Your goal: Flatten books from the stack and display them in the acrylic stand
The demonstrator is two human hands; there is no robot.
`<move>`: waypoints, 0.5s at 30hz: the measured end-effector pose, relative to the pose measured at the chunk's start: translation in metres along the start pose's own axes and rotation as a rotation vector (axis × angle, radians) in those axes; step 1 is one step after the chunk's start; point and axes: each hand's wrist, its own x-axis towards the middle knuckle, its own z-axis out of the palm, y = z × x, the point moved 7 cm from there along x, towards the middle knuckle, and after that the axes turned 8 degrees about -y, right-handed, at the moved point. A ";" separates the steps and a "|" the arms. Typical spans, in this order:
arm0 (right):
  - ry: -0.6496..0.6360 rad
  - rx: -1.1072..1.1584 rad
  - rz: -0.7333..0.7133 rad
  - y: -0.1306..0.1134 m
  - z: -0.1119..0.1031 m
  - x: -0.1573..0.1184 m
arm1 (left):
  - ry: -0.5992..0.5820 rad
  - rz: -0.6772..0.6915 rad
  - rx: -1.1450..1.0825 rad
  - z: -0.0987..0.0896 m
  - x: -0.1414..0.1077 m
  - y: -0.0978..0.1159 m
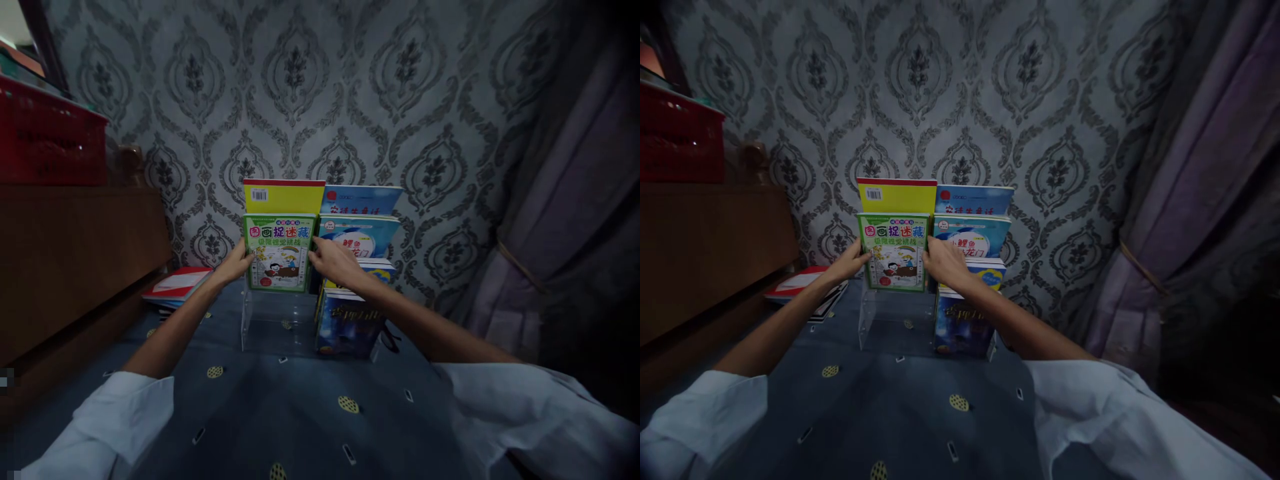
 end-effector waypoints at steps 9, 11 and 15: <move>-0.029 -0.198 -0.059 0.008 -0.024 -0.002 | 0.001 0.006 0.005 0.000 -0.002 0.000; -0.033 -0.303 -0.110 0.003 -0.029 -0.003 | 0.003 0.009 0.004 0.000 -0.003 0.000; -0.066 -0.510 -0.171 -0.010 -0.033 -0.007 | 0.008 0.014 0.009 0.001 -0.003 0.002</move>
